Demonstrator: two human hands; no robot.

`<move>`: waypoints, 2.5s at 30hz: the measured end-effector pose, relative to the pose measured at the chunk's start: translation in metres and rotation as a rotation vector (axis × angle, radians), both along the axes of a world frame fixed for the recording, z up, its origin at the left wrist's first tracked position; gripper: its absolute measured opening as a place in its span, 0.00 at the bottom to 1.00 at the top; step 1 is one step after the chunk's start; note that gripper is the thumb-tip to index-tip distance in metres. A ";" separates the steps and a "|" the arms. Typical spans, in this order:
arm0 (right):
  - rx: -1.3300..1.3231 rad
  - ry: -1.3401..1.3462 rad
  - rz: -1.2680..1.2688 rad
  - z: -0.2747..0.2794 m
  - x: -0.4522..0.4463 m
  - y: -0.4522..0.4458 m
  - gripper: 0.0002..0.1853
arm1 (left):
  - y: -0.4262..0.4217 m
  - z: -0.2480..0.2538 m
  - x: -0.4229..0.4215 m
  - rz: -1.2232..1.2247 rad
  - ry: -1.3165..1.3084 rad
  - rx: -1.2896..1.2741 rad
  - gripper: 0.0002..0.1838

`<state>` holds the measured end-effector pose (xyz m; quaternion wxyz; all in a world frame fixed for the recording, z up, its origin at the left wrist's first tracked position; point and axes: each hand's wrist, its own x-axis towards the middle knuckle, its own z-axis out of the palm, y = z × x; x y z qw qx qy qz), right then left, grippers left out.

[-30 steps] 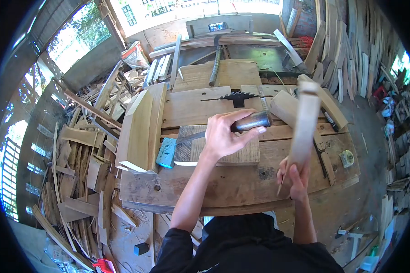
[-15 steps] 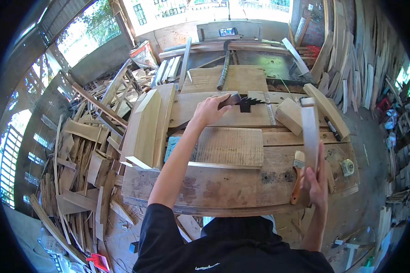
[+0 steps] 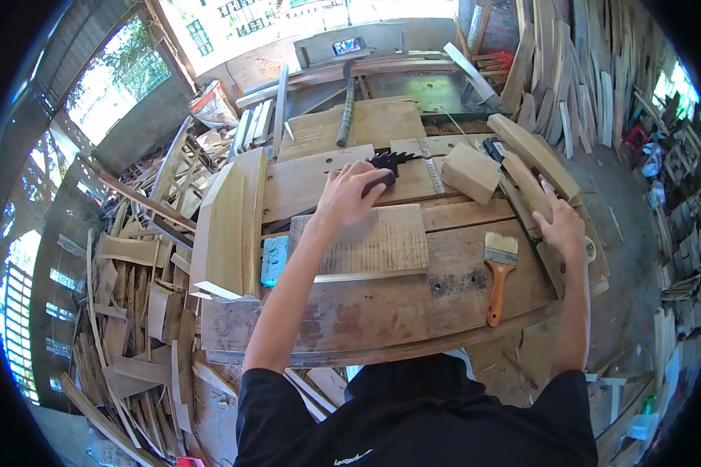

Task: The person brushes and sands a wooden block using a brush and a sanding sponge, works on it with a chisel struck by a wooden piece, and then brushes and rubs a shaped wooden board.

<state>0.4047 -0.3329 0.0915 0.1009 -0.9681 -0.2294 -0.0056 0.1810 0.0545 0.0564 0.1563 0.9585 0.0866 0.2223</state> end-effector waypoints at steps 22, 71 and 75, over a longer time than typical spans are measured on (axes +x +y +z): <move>0.507 -0.202 1.233 -0.014 -0.129 0.165 0.11 | -0.074 -0.036 0.000 -0.004 -0.174 0.102 0.21; 0.605 -0.329 0.724 0.020 -0.045 0.094 0.56 | -0.105 -0.033 -0.215 0.296 -0.331 -0.109 0.41; 0.629 -0.455 0.562 0.043 0.010 0.061 0.57 | -0.112 -0.059 -0.247 0.380 -0.256 -0.166 0.34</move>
